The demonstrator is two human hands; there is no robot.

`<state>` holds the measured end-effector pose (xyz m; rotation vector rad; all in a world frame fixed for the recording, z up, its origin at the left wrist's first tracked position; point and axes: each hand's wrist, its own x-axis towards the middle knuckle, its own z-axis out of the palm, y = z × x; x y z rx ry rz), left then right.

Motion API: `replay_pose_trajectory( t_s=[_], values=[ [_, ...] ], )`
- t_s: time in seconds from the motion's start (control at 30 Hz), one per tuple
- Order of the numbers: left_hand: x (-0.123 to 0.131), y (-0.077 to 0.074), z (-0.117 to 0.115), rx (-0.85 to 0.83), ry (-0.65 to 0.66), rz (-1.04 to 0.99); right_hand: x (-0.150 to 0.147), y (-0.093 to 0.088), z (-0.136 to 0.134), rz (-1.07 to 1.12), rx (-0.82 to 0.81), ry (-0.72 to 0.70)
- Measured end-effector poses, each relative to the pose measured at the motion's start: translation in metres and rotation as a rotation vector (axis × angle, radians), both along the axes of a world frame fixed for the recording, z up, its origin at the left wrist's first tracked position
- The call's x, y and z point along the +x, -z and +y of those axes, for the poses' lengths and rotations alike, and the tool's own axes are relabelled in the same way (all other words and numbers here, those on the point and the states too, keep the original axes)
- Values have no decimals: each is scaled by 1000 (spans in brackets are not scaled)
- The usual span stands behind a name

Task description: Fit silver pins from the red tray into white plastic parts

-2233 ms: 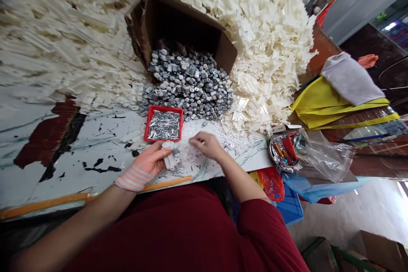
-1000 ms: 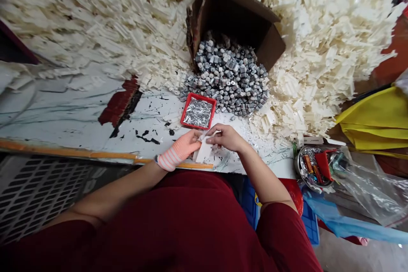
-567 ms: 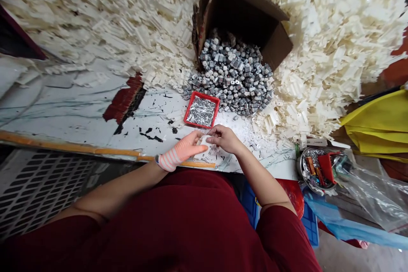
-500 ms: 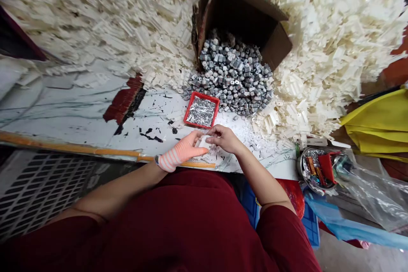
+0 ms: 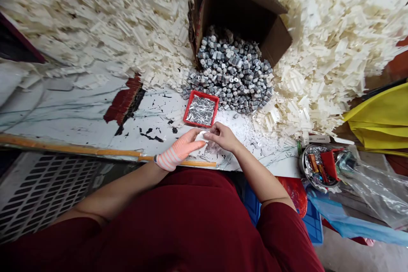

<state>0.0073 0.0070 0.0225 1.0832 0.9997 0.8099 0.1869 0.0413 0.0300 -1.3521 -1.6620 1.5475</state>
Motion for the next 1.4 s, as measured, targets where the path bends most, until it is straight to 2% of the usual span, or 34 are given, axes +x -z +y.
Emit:
replay_pose_trajectory(
  t_s=[0.13,0.27,0.37,0.43,0.53,0.7,0.83,0.97,1.07,1.13,1.27,1.4],
  values=[
    [1,-13,-4,97,-3,116,-3,-7,-11,-11,25,-174],
    [1,-17,-10,155,-41,205,-10,-10,-18,33,37,-145],
    [-1,-15,-9,170,-122,196,-9,-15,-16,23,123,-135],
    [-3,-12,-5,212,-187,158,-7,-19,-14,-62,202,-189],
    [-5,-6,1,271,-227,68,-8,-22,-19,-322,354,-261],
    [-9,1,3,219,-136,-54,-14,-16,-32,-632,605,-247],
    [-16,4,3,192,-71,-54,-15,-22,-32,-707,672,-261],
    [-17,6,-1,57,-167,-234,-20,-33,-30,-700,636,-332],
    [-13,0,-2,-72,-196,-350,-23,-33,-29,-689,555,-303],
    [-12,-5,-2,-132,-174,-401,-23,-31,-28,-644,550,-231],
    [-10,-14,-2,-177,-94,-442,-19,-27,-27,-398,738,1],
    [-11,-16,-5,-175,-60,-422,-24,-25,-28,-214,832,-26]
  ],
)
